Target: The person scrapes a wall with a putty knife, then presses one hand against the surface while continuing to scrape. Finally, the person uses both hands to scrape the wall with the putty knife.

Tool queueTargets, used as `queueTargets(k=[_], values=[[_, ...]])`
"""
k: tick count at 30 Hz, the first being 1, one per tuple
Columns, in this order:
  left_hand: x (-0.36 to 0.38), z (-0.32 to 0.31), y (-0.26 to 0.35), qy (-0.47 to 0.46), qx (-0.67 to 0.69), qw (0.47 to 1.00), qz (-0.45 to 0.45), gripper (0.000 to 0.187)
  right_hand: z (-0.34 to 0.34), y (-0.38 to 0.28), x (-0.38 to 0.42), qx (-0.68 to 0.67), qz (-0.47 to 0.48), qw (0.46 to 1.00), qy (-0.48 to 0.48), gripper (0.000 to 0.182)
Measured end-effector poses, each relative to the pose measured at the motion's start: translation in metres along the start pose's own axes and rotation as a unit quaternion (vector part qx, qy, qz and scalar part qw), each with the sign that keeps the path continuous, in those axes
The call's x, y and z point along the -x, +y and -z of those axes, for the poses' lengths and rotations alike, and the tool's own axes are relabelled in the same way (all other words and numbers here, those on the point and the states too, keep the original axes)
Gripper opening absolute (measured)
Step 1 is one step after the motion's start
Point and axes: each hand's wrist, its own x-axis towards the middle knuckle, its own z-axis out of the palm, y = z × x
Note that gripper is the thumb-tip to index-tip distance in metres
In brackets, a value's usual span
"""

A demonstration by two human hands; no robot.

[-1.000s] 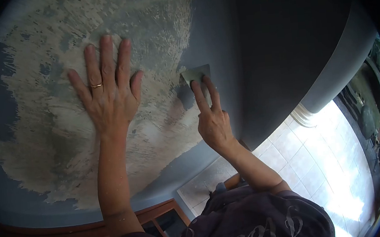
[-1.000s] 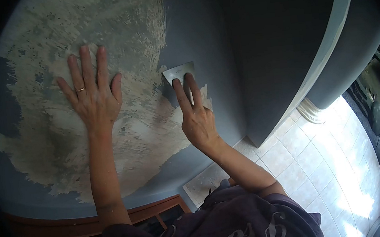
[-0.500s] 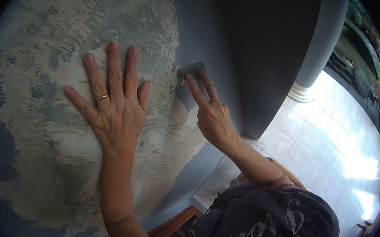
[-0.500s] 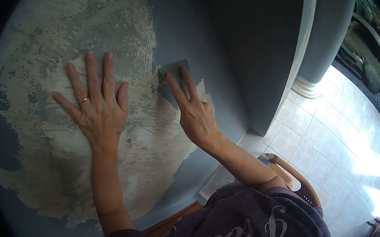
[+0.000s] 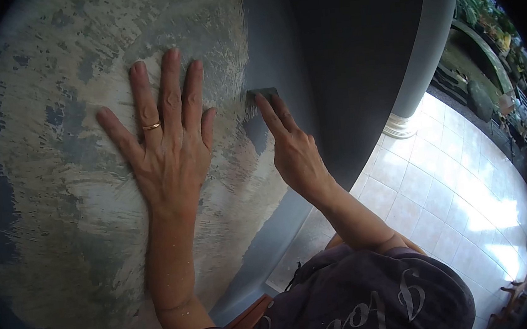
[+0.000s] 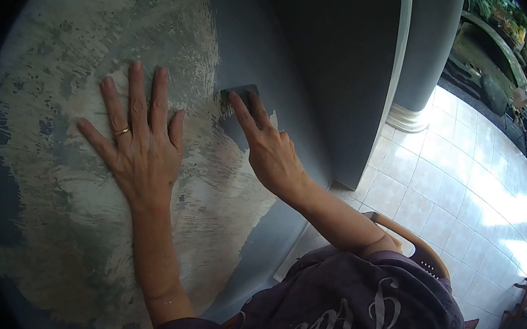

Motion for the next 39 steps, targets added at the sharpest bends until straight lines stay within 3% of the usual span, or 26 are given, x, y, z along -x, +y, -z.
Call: queueTargets(k=[6,12,23,26,29,32,36,39], values=[[-0.001,0.001,-0.002,0.005,0.011,1.000,-0.011,0.070,-0.001,-0.003,-0.006,0.020,0.006,0.999,0.034,0.080],[0.002,0.001,-0.002,-0.002,-0.004,1.000,-0.004,0.059,0.003,-0.008,-0.001,0.025,0.017,0.999,0.012,0.079],[0.003,0.000,-0.003,-0.003,0.006,1.000,-0.008,0.059,-0.008,-0.017,0.003,-0.002,-0.012,1.000,0.021,0.078],[0.002,0.003,-0.003,-0.003,0.008,1.000,-0.014,0.060,-0.006,-0.020,0.002,-0.015,-0.021,0.999,0.041,0.075],[-0.003,0.005,-0.002,0.010,0.006,1.000,-0.021,0.061,-0.007,-0.006,-0.024,-0.033,0.001,0.986,0.166,0.071],[-0.011,0.018,-0.001,0.003,-0.008,0.999,-0.031,0.061,0.043,-0.018,-0.045,-0.171,-0.085,0.979,0.072,0.067],[-0.013,0.012,-0.001,0.018,0.006,0.999,-0.031,0.059,0.010,-0.010,-0.009,-0.006,0.021,0.996,0.084,0.068],[-0.010,0.011,-0.001,0.012,0.012,0.999,-0.032,0.059,0.006,-0.011,0.004,-0.034,-0.003,0.998,0.051,0.071]])
